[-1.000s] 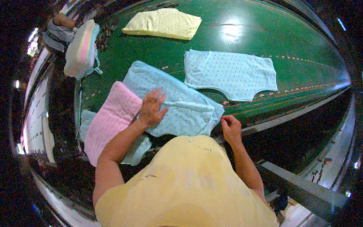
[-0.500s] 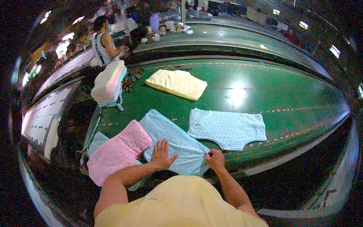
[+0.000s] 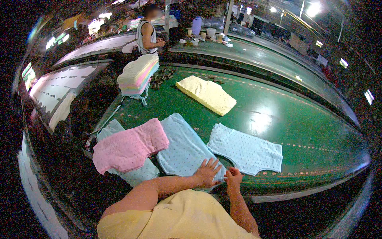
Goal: The person assembles small dark components on a green conveyor belt using a wooden block and a small tool, then folds patterned cloth diapers and places them on the belt. The person handles components one at a time and folds diapers by hand.
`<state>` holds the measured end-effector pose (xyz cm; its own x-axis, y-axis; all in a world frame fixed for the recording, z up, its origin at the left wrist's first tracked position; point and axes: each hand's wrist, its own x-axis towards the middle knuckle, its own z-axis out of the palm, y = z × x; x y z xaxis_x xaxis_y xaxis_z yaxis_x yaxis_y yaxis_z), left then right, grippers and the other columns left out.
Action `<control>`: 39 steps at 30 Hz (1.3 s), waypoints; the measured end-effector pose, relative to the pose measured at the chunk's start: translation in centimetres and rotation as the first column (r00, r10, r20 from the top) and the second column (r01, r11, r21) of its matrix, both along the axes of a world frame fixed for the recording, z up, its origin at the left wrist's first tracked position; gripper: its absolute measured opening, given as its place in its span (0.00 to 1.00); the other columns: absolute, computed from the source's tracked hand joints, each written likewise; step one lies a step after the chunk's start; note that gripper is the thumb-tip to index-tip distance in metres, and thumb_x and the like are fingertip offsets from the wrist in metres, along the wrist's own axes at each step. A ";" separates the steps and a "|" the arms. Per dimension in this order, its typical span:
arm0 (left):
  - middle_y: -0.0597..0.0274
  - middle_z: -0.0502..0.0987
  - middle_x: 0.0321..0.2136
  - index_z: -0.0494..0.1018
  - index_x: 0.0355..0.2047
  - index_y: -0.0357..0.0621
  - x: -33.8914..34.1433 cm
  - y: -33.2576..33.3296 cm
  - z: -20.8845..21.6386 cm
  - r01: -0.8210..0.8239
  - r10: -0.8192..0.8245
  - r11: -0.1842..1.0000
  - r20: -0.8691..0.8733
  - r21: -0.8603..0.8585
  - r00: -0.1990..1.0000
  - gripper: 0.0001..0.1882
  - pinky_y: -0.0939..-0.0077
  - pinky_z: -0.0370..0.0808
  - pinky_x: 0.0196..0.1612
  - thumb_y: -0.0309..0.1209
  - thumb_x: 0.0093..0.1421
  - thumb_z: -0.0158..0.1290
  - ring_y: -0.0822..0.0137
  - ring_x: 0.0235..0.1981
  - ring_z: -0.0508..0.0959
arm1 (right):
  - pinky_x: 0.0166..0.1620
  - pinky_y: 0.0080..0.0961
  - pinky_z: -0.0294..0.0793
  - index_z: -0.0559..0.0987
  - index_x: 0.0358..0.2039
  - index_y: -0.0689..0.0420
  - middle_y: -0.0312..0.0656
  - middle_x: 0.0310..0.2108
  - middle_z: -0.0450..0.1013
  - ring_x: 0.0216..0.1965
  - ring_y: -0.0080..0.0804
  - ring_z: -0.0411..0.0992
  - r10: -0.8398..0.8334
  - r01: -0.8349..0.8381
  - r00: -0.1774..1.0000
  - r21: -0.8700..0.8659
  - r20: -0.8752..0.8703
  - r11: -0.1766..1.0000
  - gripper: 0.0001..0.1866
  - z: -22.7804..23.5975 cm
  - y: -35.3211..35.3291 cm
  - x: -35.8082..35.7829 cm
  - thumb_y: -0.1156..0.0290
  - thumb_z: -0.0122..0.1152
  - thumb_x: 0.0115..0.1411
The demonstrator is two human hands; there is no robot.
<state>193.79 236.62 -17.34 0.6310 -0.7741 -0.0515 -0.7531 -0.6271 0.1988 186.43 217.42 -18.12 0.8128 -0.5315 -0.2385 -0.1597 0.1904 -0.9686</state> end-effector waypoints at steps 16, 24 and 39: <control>0.41 0.76 0.68 0.75 0.68 0.38 -1.3 14.9 0.5 -0.502 0.326 0.601 -0.383 -0.622 0.864 0.37 0.52 0.68 0.76 0.44 0.64 0.70 0.45 0.71 0.74 | 0.64 0.51 0.75 0.76 0.63 0.59 0.48 0.61 0.77 0.60 0.49 0.77 0.259 -0.085 0.942 0.598 -0.213 0.797 0.21 -2.0 1.6 -2.5 0.67 0.63 0.73; 0.40 0.80 0.62 0.77 0.64 0.34 -2.7 20.1 2.0 -0.638 0.445 0.408 -0.467 -0.653 0.764 0.33 0.53 0.74 0.71 0.39 0.64 0.71 0.43 0.65 0.79 | 0.46 0.45 0.82 0.79 0.57 0.58 0.45 0.47 0.83 0.44 0.44 0.83 -0.095 0.205 0.958 0.414 -0.270 0.887 0.18 0.6 7.2 -2.5 0.76 0.71 0.68; 0.50 0.84 0.57 0.75 0.67 0.31 -7.5 22.9 3.5 -0.840 0.073 0.315 -0.871 -0.442 0.486 0.29 0.65 0.83 0.58 0.33 0.71 0.67 0.67 0.49 0.86 | 0.56 0.48 0.81 0.76 0.66 0.57 0.44 0.57 0.82 0.58 0.43 0.79 0.151 -0.130 0.988 0.322 -0.041 0.938 0.34 -1.2 11.4 0.5 0.71 0.81 0.61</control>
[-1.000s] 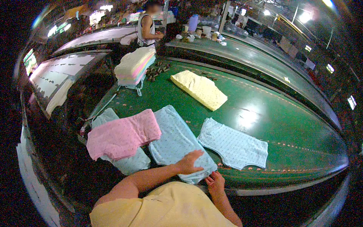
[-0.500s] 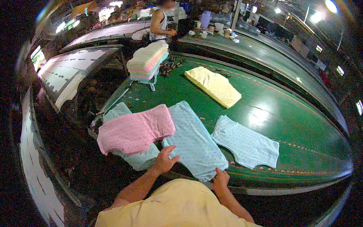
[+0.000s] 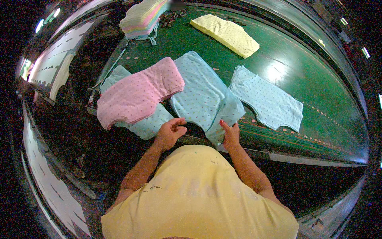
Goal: The person assembles small dark components on a green conveyor belt using a wooden block and a small tool, then folds patterned cloth diapers and places them on the belt. The person handles components one at a time and folds diapers by hand.
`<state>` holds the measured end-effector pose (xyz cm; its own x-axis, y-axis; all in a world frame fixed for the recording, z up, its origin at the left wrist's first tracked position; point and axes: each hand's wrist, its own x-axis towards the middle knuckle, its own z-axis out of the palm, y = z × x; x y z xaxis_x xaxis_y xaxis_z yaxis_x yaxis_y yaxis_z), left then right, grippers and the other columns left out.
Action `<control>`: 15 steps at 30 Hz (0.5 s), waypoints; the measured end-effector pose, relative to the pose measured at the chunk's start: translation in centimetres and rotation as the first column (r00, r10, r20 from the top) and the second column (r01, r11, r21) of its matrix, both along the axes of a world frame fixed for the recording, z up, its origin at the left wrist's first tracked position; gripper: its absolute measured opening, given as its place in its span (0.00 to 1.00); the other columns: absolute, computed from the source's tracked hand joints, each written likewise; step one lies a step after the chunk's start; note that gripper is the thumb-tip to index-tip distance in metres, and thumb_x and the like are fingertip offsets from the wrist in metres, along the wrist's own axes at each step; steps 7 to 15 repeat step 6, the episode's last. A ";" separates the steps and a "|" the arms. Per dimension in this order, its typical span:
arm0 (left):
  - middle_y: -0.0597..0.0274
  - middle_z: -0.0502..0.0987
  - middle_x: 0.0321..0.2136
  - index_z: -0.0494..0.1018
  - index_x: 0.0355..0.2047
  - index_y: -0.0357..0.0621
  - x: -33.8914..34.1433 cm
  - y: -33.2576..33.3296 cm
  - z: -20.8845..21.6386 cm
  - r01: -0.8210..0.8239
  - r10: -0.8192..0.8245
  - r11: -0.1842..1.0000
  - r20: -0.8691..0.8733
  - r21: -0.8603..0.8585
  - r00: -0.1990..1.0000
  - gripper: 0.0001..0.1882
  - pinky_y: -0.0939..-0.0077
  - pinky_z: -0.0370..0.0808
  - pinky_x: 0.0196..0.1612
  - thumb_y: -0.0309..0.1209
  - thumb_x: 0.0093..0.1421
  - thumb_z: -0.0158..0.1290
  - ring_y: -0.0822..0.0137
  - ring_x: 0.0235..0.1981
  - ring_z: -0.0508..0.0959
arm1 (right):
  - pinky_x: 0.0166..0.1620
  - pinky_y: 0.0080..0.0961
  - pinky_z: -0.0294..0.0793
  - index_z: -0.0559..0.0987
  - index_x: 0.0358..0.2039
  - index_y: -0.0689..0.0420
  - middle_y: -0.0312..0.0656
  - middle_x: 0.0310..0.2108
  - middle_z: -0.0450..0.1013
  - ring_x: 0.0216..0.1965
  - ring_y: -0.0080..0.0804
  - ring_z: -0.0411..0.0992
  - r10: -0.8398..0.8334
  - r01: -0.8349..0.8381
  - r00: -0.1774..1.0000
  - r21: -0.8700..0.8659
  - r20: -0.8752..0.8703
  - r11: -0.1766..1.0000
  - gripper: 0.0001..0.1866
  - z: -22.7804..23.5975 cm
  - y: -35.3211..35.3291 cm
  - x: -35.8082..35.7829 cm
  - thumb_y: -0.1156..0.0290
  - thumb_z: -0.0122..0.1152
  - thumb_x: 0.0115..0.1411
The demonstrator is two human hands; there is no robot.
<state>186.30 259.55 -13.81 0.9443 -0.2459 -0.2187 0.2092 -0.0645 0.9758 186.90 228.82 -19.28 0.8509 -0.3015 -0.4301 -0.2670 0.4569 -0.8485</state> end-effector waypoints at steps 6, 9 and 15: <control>0.45 0.81 0.62 0.76 0.69 0.39 1.5 -1.0 -0.5 -0.006 -0.142 0.962 -0.516 -0.274 0.845 0.29 0.52 0.83 0.60 0.40 0.74 0.64 0.49 0.54 0.86 | 0.54 0.55 0.86 0.69 0.72 0.55 0.48 0.62 0.78 0.57 0.52 0.81 -0.096 0.092 0.991 0.043 0.094 0.995 0.33 2.9 0.6 4.5 0.68 0.73 0.71; 0.45 0.81 0.62 0.76 0.69 0.39 1.5 -1.0 -0.5 -0.006 -0.142 0.962 -0.516 -0.274 0.845 0.29 0.52 0.83 0.60 0.40 0.74 0.64 0.49 0.54 0.86 | 0.54 0.55 0.86 0.69 0.72 0.55 0.48 0.62 0.78 0.57 0.52 0.81 -0.096 0.092 0.991 0.043 0.094 0.995 0.33 2.9 0.6 4.5 0.68 0.73 0.71; 0.45 0.81 0.62 0.76 0.69 0.39 1.5 -1.0 -0.5 -0.006 -0.142 0.962 -0.516 -0.274 0.845 0.29 0.52 0.83 0.60 0.40 0.74 0.64 0.49 0.54 0.86 | 0.54 0.55 0.86 0.69 0.72 0.55 0.48 0.62 0.78 0.57 0.52 0.81 -0.096 0.092 0.991 0.043 0.094 0.995 0.33 2.9 0.6 4.5 0.68 0.73 0.71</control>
